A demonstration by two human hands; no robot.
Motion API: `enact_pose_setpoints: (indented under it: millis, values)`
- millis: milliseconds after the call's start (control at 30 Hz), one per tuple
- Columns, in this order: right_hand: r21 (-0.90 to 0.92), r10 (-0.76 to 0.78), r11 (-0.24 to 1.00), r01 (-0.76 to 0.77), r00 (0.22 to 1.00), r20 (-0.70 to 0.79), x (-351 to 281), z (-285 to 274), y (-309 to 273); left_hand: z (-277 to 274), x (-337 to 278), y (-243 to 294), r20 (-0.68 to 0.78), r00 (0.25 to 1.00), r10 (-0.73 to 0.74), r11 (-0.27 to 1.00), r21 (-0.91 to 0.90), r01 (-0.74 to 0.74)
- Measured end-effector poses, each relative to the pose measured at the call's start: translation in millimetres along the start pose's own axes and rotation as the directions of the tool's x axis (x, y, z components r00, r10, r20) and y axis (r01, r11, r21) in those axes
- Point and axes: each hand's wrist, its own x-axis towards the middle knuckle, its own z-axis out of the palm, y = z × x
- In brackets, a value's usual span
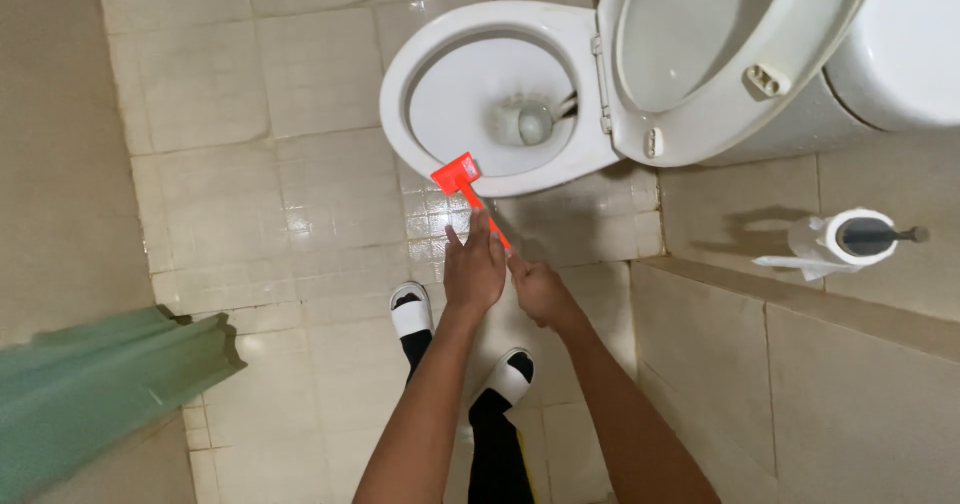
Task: The person scrubs the inside of a toilet bowl with an orange toilet brush while water runs from a handheld sprayer. They then rinse the brush and place it in its holder next to the toilet.
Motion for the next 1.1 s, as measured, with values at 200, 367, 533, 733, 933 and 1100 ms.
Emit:
enact_pose_setpoints:
  millis: [200, 367, 533, 733, 933, 1100]
  values:
    - [-0.025, -0.039, 0.999, 0.040, 0.998, 0.042, 13, 27, -32, -27, 14, -27, -0.022, 0.999, -0.035, 0.997, -0.064, 0.033]
    - [-0.106, 0.004, 0.994, -0.002, 1.000, 0.013, 32, 48, -50, -43, 29, -51, -0.034, 0.997, -0.066, 0.997, -0.042, 0.065]
    - [-0.133, -0.045, 0.990, 0.043, 0.999, -0.009, 49, 67, -67, -46, 52, -83, -0.100, 0.993, 0.067, 0.997, -0.030, -0.070]
    - [-0.086, -0.003, 0.996, 0.001, 1.000, -0.022, 70, 78, -99, -73, 92, -93, 0.029, 0.999, 0.018, 1.000, -0.008, -0.018]
    - [-0.021, 0.071, 0.997, -0.071, 0.997, -0.018, 94, 84, -126, -99, 130, -91, 0.152, 0.987, -0.062, 0.998, 0.016, 0.060]
    - [0.020, 0.092, 0.996, -0.090, 0.993, -0.076, 104, 85, -151, -119, 154, -89, 0.199, 0.977, -0.069, 0.998, 0.018, 0.067]
